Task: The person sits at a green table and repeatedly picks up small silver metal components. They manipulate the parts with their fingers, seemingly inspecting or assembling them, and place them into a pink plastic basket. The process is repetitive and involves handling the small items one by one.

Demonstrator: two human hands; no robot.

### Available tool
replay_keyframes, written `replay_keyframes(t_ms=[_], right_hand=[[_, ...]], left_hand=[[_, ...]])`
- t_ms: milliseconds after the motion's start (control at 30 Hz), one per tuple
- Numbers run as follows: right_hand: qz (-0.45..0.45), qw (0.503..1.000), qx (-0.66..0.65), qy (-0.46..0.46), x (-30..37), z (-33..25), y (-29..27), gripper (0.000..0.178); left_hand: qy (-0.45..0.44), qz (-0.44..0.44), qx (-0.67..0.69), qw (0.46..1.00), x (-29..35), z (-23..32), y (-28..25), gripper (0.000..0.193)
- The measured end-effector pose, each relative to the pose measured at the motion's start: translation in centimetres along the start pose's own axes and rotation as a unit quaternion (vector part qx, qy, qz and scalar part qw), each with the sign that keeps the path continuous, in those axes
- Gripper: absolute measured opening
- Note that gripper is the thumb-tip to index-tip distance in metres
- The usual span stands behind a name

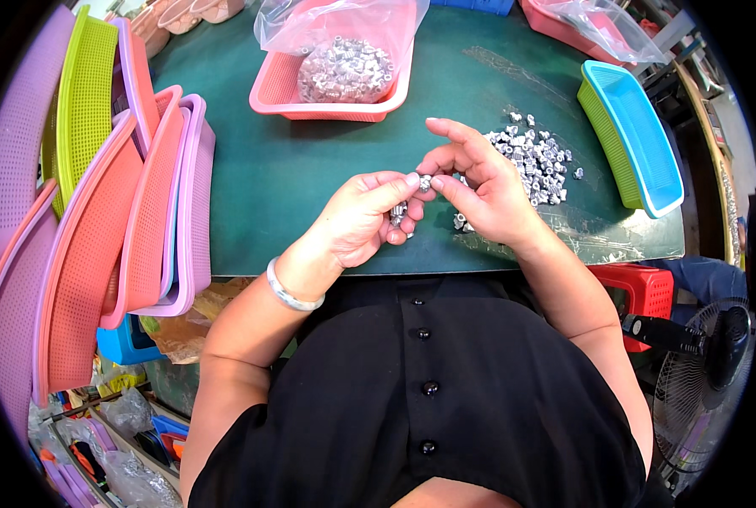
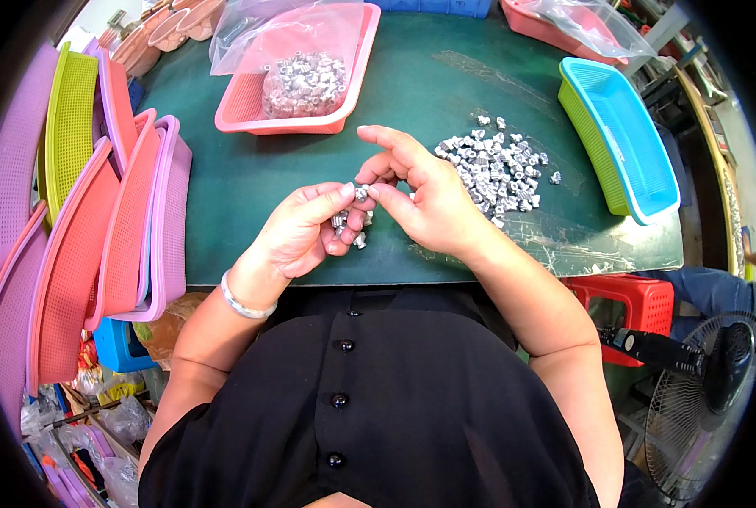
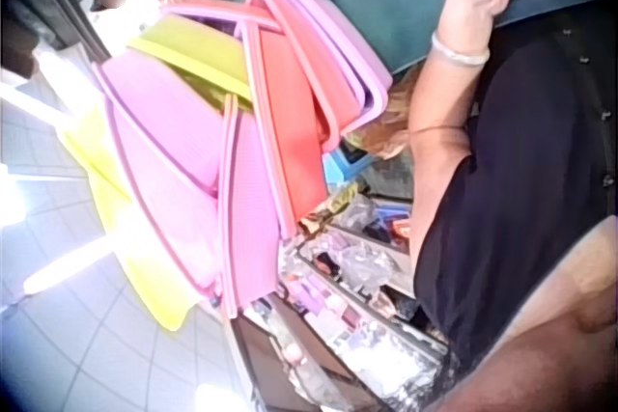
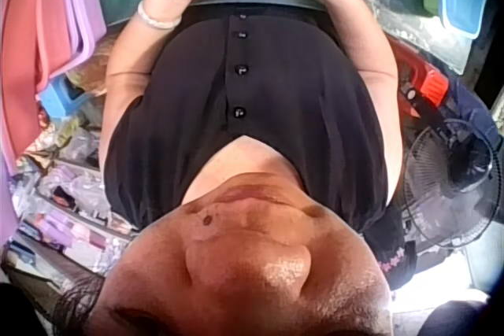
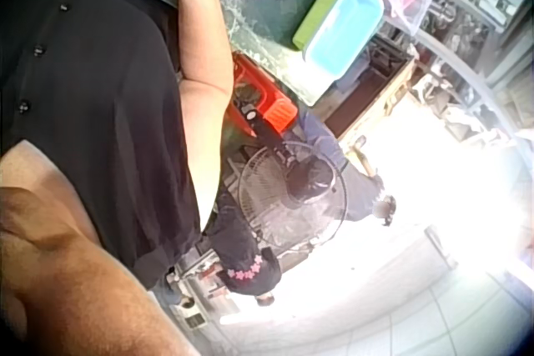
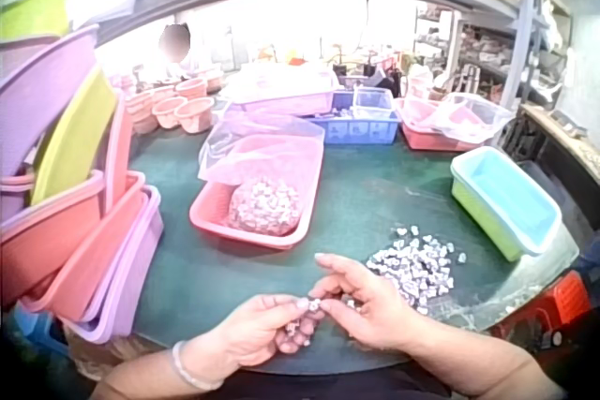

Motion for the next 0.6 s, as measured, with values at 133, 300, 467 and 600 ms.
replay_keyframes(t_ms=[133, 300, 467, 600], right_hand=[[0.001, 1.000, -0.011, 0.002, 0.1, 0.0, 0.0, 0.048], [0.001, 1.000, -0.005, -0.003, 0.1, 0.0, 0.0, 0.047], [0.043, 0.996, 0.075, -0.033, -0.1, 0.0, -1.0, 0.043], [-0.004, 0.954, 0.287, -0.090, 0.0, -0.3, -2.0, 0.041]], left_hand=[[0.001, 0.004, -0.001, 1.000, 0.1, 0.0, 0.1, 0.023], [-0.001, 0.009, -0.008, 1.000, 0.1, -0.1, 0.1, 0.022], [0.001, 0.010, -0.009, 1.000, -0.1, 0.1, 0.0, 0.015], [0.026, 0.000, 0.033, 0.999, -0.3, 0.3, -0.4, 0.017]])
Point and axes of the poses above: each hand's wrist, its own x-axis away from the middle knuckle, its own y-axis out of the palm, z = x × y, the point moved 6 cm from there along -x, towards the middle knuckle, and after that the axes turned 14 degrees about z, right-handed, at the moved point
